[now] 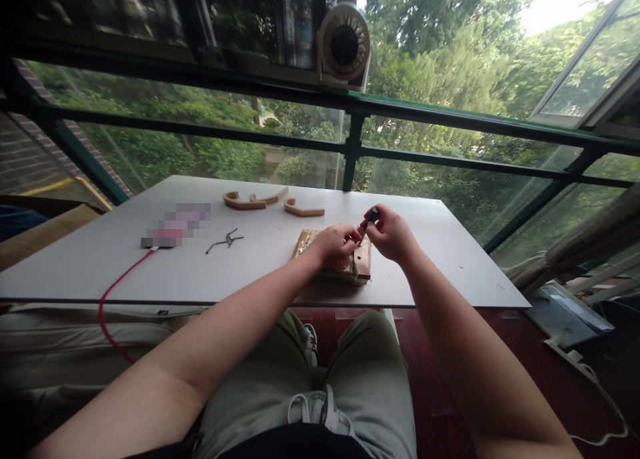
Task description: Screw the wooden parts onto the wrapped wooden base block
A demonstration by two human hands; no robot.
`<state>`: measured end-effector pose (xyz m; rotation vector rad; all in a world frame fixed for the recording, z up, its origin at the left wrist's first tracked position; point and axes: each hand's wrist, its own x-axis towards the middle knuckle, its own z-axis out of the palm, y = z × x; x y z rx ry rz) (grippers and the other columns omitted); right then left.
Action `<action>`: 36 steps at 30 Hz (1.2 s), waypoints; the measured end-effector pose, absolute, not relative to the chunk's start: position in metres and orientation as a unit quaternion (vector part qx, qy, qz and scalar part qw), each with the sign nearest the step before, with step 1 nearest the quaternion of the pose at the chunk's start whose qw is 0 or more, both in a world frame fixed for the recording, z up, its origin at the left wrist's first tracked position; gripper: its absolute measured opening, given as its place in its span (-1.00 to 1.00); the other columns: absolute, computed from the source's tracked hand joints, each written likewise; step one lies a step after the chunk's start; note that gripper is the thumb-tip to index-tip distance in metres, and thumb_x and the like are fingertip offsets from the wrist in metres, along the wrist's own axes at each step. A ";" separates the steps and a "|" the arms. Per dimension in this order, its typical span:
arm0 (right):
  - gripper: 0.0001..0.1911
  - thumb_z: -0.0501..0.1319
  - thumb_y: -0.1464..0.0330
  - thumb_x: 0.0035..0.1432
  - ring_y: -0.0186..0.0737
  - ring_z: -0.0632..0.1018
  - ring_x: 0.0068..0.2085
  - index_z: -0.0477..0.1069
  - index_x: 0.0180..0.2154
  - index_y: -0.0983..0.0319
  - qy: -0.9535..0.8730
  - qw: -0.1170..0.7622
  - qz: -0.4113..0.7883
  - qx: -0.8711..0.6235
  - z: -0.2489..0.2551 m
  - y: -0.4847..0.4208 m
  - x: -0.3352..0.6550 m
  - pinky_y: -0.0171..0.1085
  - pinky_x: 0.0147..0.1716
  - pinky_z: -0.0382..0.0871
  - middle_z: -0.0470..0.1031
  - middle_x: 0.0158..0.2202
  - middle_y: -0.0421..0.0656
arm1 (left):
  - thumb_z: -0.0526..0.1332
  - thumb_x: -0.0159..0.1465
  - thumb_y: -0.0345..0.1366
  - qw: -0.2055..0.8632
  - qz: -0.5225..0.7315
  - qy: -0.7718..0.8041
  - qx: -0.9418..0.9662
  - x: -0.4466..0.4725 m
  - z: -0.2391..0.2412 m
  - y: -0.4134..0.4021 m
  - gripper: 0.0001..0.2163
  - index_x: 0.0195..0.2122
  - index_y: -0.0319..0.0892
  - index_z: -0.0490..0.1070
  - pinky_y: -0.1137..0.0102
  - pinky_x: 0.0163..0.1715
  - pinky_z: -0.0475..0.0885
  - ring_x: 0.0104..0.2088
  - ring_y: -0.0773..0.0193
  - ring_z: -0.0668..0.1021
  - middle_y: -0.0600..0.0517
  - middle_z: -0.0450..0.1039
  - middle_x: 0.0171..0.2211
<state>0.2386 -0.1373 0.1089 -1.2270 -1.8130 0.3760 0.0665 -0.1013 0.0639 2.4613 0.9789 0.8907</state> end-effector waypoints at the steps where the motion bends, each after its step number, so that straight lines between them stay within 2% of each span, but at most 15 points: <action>1: -0.83 0.11 0.43 0.04 -0.28 0.49 -0.45 0.35 -0.26 0.22 -0.731 0.443 0.152 -0.497 0.109 -0.138 0.239 -0.28 -0.46 0.38 0.52 -0.35 -0.14 | 0.12 0.18 -0.34 0.173 0.315 0.346 0.867 0.067 0.063 -0.101 -0.82 -0.26 -0.14 0.48 0.42 -0.15 0.41 -0.23 0.26 0.54 0.04 0.55 -0.22; 8: -0.85 0.12 0.39 0.07 -0.31 0.46 -0.48 0.35 -0.25 0.22 -0.728 0.440 0.150 -0.504 0.108 -0.138 0.242 -0.28 -0.49 0.36 0.54 -0.35 -0.13 | 0.12 0.21 -0.27 0.139 0.344 0.367 0.853 0.069 0.060 -0.100 -0.83 -0.30 -0.17 0.47 0.38 -0.13 0.40 -0.22 0.24 0.52 -0.02 0.53 -0.26; 15: -0.87 0.13 0.35 0.11 -0.32 0.44 -0.50 0.35 -0.25 0.21 -0.732 0.429 0.141 -0.510 0.108 -0.137 0.243 -0.28 -0.51 0.34 0.52 -0.37 -0.15 | 0.14 0.23 -0.17 0.142 0.371 0.417 0.818 0.069 0.058 -0.101 -0.71 -0.08 -0.18 0.41 0.35 -0.12 0.43 -0.17 0.21 0.53 -0.07 0.50 -0.16; 19: -0.87 0.13 0.34 0.12 -0.32 0.44 -0.50 0.34 -0.25 0.20 -0.731 0.430 0.140 -0.510 0.108 -0.137 0.244 -0.28 -0.51 0.34 0.53 -0.36 -0.15 | 0.13 0.24 -0.15 0.154 0.347 0.421 0.824 0.070 0.060 -0.101 -0.69 -0.04 -0.14 0.42 0.36 -0.09 0.43 -0.15 0.20 0.54 -0.05 0.52 -0.14; 36: -0.85 0.15 0.30 0.10 -0.30 0.45 -0.49 0.34 -0.26 0.21 -0.726 0.430 0.145 -0.518 0.110 -0.139 0.241 -0.26 -0.48 0.38 0.55 -0.33 -0.11 | 0.13 0.25 -0.16 0.154 0.327 0.416 0.834 0.069 0.063 -0.104 -0.69 -0.02 -0.12 0.43 0.38 -0.05 0.41 -0.12 0.22 0.54 -0.02 0.53 -0.11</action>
